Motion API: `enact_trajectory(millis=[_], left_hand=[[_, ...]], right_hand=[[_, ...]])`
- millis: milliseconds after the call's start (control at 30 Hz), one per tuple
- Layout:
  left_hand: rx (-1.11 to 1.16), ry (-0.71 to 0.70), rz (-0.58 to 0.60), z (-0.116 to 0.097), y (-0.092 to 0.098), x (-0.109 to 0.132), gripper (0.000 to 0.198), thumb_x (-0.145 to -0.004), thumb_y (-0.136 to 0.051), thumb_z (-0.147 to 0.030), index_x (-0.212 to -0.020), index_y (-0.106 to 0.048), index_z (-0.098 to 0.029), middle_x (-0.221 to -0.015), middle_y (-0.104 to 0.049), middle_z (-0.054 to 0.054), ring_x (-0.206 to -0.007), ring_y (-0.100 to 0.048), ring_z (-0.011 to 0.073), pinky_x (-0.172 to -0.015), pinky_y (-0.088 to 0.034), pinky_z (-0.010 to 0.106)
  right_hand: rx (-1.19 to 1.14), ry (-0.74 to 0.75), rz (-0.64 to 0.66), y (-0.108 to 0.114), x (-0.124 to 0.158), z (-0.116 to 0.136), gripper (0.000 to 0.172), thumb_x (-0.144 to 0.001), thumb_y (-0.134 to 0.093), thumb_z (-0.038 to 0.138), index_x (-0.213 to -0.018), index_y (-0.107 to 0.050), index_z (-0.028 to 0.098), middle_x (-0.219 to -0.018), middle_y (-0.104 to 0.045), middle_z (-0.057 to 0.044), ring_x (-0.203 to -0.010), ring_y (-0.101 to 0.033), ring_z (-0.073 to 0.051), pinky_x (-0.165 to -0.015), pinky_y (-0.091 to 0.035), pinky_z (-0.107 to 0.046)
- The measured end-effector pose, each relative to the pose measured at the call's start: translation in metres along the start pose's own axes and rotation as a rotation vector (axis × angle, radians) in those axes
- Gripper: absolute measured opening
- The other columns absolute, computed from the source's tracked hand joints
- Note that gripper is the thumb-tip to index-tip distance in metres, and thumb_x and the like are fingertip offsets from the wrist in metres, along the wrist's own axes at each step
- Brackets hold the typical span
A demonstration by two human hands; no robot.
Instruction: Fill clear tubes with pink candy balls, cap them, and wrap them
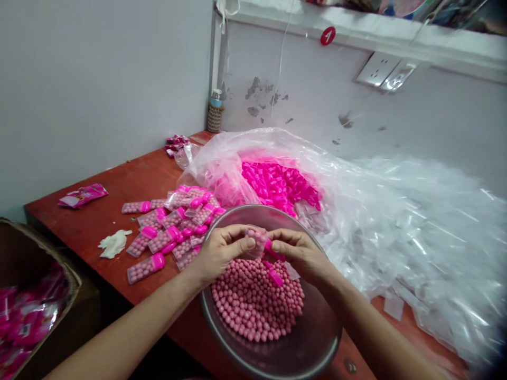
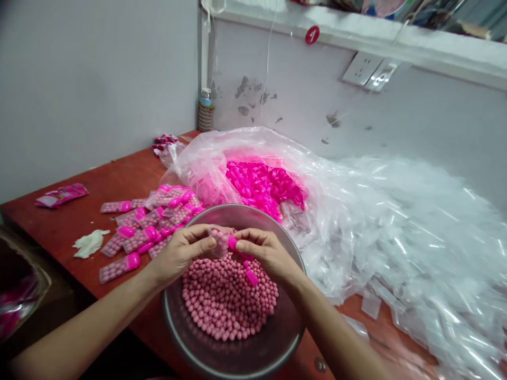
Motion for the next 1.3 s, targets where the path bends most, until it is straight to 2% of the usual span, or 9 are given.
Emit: enact_trajectory(millis=[200,400,567,733,867,967,1100,1200,1300], left_hand=[[0.045,0.029,-0.043,0.003,0.002,0.001,0.026,-0.074,-0.068,-0.026,-0.096,-0.067,-0.013,-0.090,-0.067,0.006,-0.081,-0.062,0.0169,-0.074,-0.051,0.027],[0.095,0.027,-0.063,0.005,0.004,-0.001,0.024,-0.073,-0.069,-0.025,-0.094,-0.067,-0.013,-0.088,-0.068,0.006,-0.081,-0.063,0.0163,-0.077,-0.051,0.027],[0.083,0.009,-0.079,0.004,0.006,0.000,0.026,-0.075,-0.066,-0.026,-0.097,-0.065,-0.011,-0.088,-0.068,0.006,-0.080,-0.064,0.0166,-0.078,-0.051,0.027],[-0.126,-0.060,-0.055,-0.006,0.001,0.002,0.025,-0.080,-0.060,-0.026,-0.101,-0.065,-0.013,-0.096,-0.067,0.006,-0.089,-0.062,0.0180,-0.080,-0.049,0.026],[-0.460,-0.188,-0.037,-0.023,-0.007,0.006,0.019,-0.084,-0.056,-0.027,-0.096,-0.068,-0.018,-0.094,-0.068,0.002,-0.088,-0.062,0.0170,-0.080,-0.045,0.024],[-0.635,-0.248,-0.006,-0.029,-0.015,0.009,0.018,-0.085,-0.054,-0.027,-0.094,-0.068,-0.019,-0.089,-0.069,0.001,-0.083,-0.062,0.0168,-0.076,-0.044,0.023],[-0.678,-0.288,-0.013,-0.031,-0.017,0.012,0.019,-0.086,-0.052,-0.023,-0.095,-0.068,-0.018,-0.093,-0.069,0.003,-0.085,-0.062,0.0171,-0.076,-0.044,0.023],[-0.699,-0.342,-0.022,-0.035,-0.018,0.016,0.021,-0.087,-0.050,-0.017,-0.100,-0.066,-0.019,-0.096,-0.068,0.003,-0.084,-0.062,0.0152,-0.076,-0.043,0.021],[-0.778,-0.395,-0.022,-0.036,-0.021,0.019,0.019,-0.087,-0.049,-0.017,-0.095,-0.066,-0.015,-0.084,-0.068,0.004,-0.078,-0.061,0.0146,-0.072,-0.043,0.021]], right_hand=[[0.154,0.147,-0.208,0.016,0.003,0.018,0.027,-0.069,-0.072,0.028,-0.090,-0.059,0.019,-0.077,-0.061,0.000,-0.069,-0.056,-0.012,-0.063,-0.045,-0.024],[0.701,0.354,-0.380,0.003,0.018,0.046,0.025,-0.077,-0.063,0.029,-0.100,-0.063,0.022,-0.097,-0.066,-0.006,-0.087,-0.060,-0.021,-0.080,-0.048,-0.034],[0.566,0.254,-0.299,-0.008,0.019,0.037,0.034,-0.082,-0.056,0.034,-0.114,-0.061,0.024,-0.111,-0.064,-0.004,-0.100,-0.060,-0.023,-0.090,-0.046,-0.037],[0.303,0.082,-0.227,0.005,0.012,0.022,0.035,-0.074,-0.066,0.037,-0.103,-0.063,0.017,-0.090,-0.068,-0.006,-0.079,-0.063,-0.020,-0.069,-0.051,-0.030],[0.526,0.278,-0.285,0.015,0.020,0.058,0.030,-0.078,-0.063,0.033,-0.105,-0.060,0.021,-0.096,-0.064,-0.006,-0.082,-0.060,-0.019,-0.069,-0.049,-0.030],[0.802,0.456,-0.220,-0.004,0.026,0.082,0.025,-0.082,-0.059,0.028,-0.106,-0.060,0.023,-0.096,-0.062,-0.006,-0.085,-0.058,-0.018,-0.072,-0.047,-0.029],[0.969,0.545,-0.078,-0.029,0.025,0.086,0.023,-0.084,-0.058,0.024,-0.107,-0.058,0.023,-0.085,-0.060,-0.003,-0.076,-0.056,-0.015,-0.066,-0.045,-0.025],[1.031,0.568,-0.043,-0.037,0.027,0.083,0.018,-0.084,-0.057,0.023,-0.102,-0.058,0.021,-0.076,-0.056,-0.002,-0.070,-0.053,-0.014,-0.061,-0.043,-0.023],[1.126,0.595,-0.047,-0.043,0.033,0.081,0.012,-0.086,-0.052,0.021,-0.097,-0.056,0.018,-0.075,-0.053,-0.004,-0.068,-0.052,-0.014,-0.060,-0.042,-0.024]])
Point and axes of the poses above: each hand's wrist, its own x-axis away from the middle knuckle, its own y-axis out of the back of the hand, z = x × y, the point moved 10 cm from there along -x, towards the middle knuckle
